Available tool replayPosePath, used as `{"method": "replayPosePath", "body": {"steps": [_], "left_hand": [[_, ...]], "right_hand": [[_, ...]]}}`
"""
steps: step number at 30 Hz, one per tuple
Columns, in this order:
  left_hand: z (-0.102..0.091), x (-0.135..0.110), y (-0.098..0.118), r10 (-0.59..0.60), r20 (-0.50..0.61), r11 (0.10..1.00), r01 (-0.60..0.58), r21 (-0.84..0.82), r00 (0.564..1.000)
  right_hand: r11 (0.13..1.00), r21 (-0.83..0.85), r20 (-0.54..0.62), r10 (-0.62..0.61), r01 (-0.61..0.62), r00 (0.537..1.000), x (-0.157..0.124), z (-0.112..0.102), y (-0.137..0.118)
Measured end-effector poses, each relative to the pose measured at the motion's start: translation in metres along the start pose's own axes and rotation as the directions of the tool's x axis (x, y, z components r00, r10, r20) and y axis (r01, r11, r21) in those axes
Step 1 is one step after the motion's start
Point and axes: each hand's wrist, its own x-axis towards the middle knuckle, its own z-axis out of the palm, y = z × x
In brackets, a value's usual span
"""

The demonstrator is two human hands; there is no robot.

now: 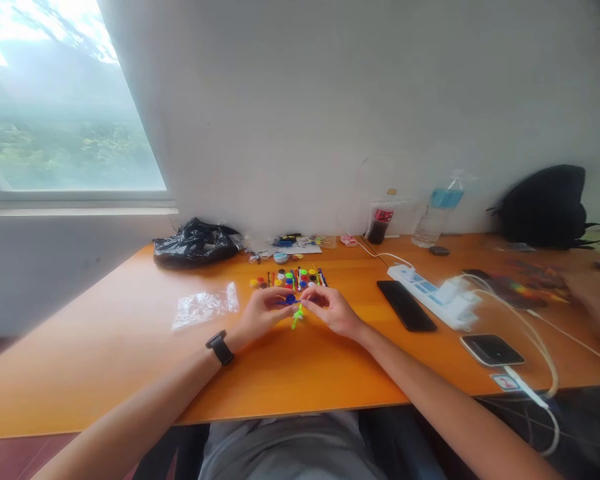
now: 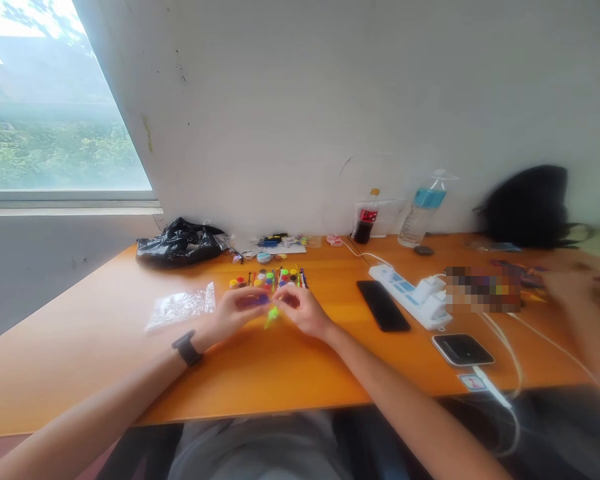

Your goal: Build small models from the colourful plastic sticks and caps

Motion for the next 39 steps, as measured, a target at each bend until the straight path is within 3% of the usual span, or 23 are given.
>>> {"method": "replayPosePath", "body": {"steps": [8,15,20,35,39], "left_hand": [[0.002,-0.003,0.006,0.123,0.025,0.988,-0.124,0.092,0.992],[0.003,-0.005,0.015,0.136,0.108,0.979,-0.150,0.141,0.985],[0.005,-0.006,0.014,0.162,0.085,0.971,-0.174,0.161,0.983],[0.002,-0.003,0.010,0.130,0.056,0.972,-0.139,0.191,0.990],[0.000,-0.001,0.013,0.054,0.106,0.998,-0.055,0.010,0.993]], "right_hand": [[1.000,-0.008,0.009,0.004,-0.004,1.000,-0.002,0.002,0.005],[1.000,-0.015,0.014,-0.009,0.009,1.000,-0.004,0.002,-0.001],[0.999,-0.046,0.003,-0.019,0.019,1.000,-0.004,0.002,-0.002],[0.990,-0.127,0.017,-0.055,0.057,0.998,-0.005,0.003,-0.003],[0.992,-0.111,0.003,-0.054,0.054,0.999,-0.004,0.001,-0.006]]}}
